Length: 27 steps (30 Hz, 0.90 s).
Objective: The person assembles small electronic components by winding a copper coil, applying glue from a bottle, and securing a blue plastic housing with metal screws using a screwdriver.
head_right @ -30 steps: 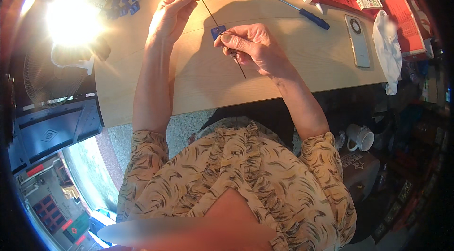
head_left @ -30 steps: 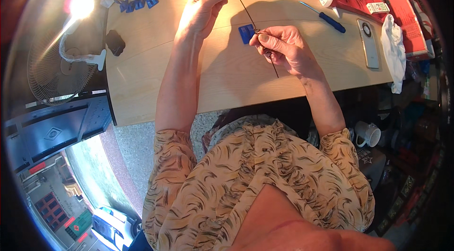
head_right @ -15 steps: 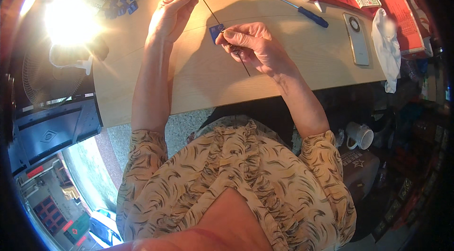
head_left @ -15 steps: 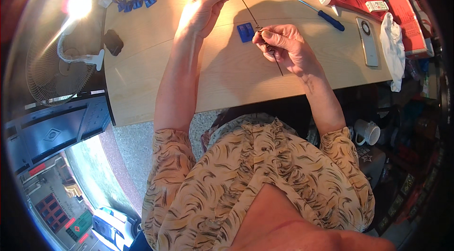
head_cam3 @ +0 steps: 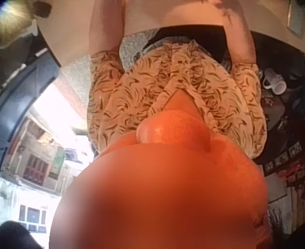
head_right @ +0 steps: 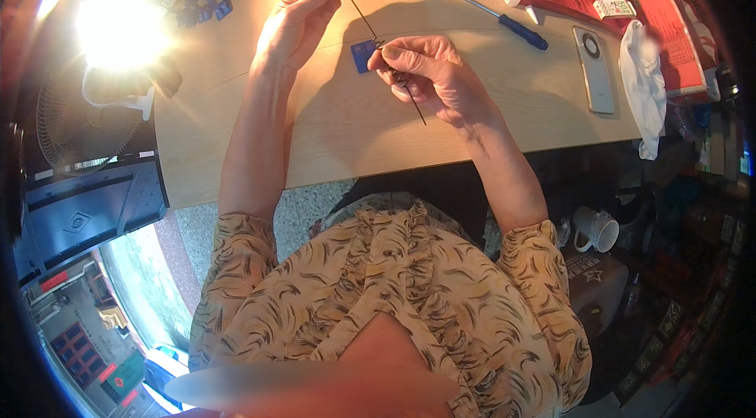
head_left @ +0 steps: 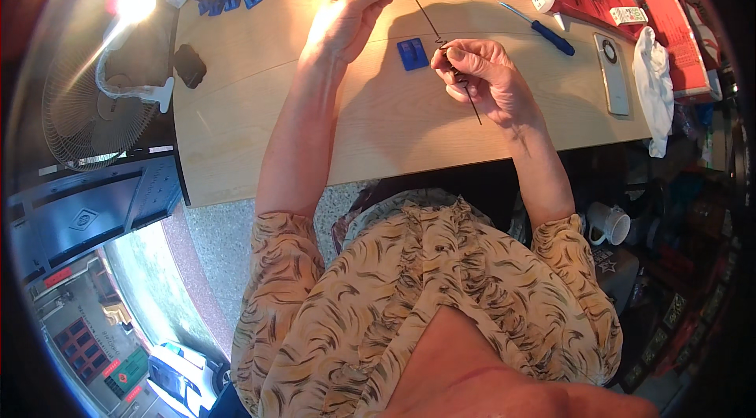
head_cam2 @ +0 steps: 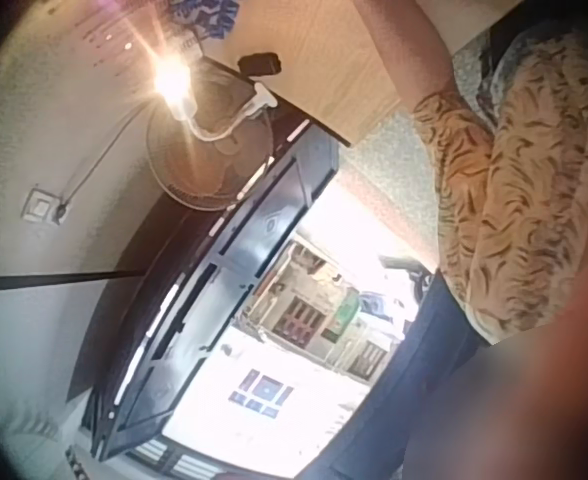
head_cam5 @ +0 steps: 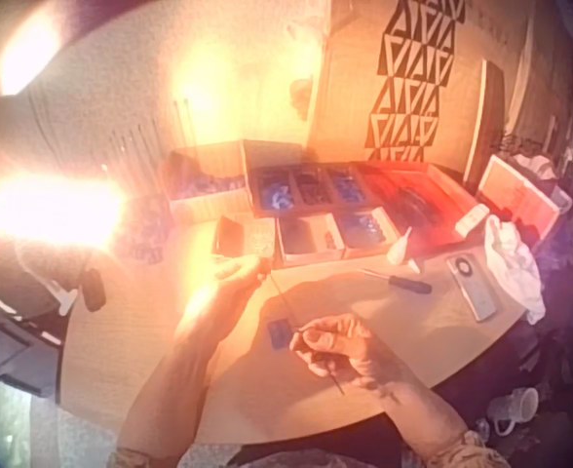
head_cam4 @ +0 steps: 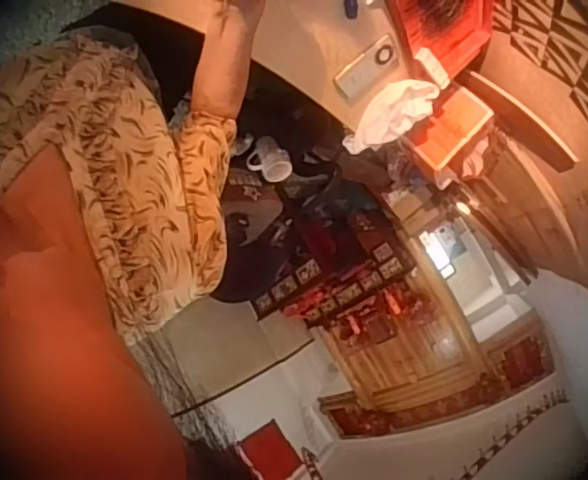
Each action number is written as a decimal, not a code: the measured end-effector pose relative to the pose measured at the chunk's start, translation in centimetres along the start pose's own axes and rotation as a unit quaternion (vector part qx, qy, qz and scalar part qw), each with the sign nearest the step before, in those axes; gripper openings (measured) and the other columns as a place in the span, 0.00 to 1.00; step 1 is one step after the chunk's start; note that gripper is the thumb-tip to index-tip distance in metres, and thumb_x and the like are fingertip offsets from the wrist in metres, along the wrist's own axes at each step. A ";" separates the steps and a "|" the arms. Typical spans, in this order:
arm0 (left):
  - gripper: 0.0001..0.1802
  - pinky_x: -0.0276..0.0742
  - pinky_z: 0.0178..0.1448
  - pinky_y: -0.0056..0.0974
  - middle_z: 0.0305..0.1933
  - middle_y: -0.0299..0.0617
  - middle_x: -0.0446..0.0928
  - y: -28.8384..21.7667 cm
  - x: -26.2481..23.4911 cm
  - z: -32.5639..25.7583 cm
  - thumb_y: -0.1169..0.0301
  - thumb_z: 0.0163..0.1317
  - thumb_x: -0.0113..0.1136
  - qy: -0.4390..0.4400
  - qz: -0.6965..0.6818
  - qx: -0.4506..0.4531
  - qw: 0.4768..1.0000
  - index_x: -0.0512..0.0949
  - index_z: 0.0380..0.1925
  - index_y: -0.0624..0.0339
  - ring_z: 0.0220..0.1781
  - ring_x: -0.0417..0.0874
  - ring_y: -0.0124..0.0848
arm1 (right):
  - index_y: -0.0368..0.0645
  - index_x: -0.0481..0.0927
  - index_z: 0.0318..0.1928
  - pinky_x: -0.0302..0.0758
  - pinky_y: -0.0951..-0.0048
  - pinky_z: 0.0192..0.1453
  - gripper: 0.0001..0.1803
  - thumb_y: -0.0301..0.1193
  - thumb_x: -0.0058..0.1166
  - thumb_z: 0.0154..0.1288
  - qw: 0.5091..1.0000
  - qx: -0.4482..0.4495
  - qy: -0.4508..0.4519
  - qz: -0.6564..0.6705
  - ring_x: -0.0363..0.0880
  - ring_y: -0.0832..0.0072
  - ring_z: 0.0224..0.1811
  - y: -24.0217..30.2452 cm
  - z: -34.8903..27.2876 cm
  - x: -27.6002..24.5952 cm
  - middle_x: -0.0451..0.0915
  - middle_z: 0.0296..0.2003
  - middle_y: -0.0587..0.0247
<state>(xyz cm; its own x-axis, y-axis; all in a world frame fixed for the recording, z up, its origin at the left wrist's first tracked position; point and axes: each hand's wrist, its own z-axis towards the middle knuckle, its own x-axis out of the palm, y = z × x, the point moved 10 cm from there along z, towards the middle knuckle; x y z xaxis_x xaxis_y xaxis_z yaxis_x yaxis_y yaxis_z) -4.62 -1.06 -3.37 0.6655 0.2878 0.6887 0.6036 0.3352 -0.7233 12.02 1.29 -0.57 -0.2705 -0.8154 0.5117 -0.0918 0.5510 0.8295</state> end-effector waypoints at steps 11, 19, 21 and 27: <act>0.09 0.78 0.45 0.33 0.41 0.39 0.81 1.9 0.3 -0.5 0.69 0.67 0.63 -0.044 -0.190 -0.087 0.977 0.82 0.43 0.61 0.40 0.80 0.29 | 0.32 0.83 0.47 0.64 0.87 0.23 0.16 0.35 0.56 0.73 0.994 -0.056 -0.048 -0.077 0.69 0.87 0.21 1.6 -1.0 1.5 0.78 0.28 0.65; 0.14 0.78 0.38 0.32 0.38 0.41 0.81 2.7 1.2 -1.3 0.70 0.65 0.66 -0.066 -0.243 -0.116 0.961 0.78 0.46 0.67 0.36 0.81 0.29 | 0.28 0.72 0.62 0.74 0.78 0.26 0.21 0.29 0.44 0.74 0.955 -0.229 -0.027 -0.186 0.79 0.74 0.29 8.7 -1.8 2.6 0.81 0.37 0.46; 0.15 0.79 0.37 0.29 0.39 0.44 0.81 2.8 1.2 -1.4 0.74 0.66 0.64 -0.066 -0.284 -0.120 0.949 0.75 0.49 0.70 0.37 0.82 0.29 | 0.25 0.70 0.62 0.78 0.66 0.31 0.25 0.31 0.35 0.73 0.960 -0.257 0.106 -0.028 0.83 0.59 0.35 10.6 -1.3 4.7 0.80 0.41 0.36; 0.14 0.85 0.40 0.27 0.42 0.47 0.80 2.6 0.4 -3.1 0.77 0.69 0.59 -0.123 -0.312 -0.132 0.933 0.73 0.51 0.73 0.41 0.84 0.28 | 0.29 0.73 0.58 0.71 0.75 0.34 0.20 0.33 0.44 0.77 0.902 -0.300 -0.206 -0.231 0.76 0.74 0.28 15.8 -0.2 2.0 0.80 0.30 0.59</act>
<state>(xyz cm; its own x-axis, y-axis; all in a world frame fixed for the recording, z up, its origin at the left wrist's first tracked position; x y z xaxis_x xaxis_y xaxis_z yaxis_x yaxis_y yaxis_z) -1.36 -2.88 -5.10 0.0461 0.3188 0.9467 0.9486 0.2832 -0.1416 10.25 8.28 13.64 -0.6807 -0.7304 0.0562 0.2162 -0.1270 0.9681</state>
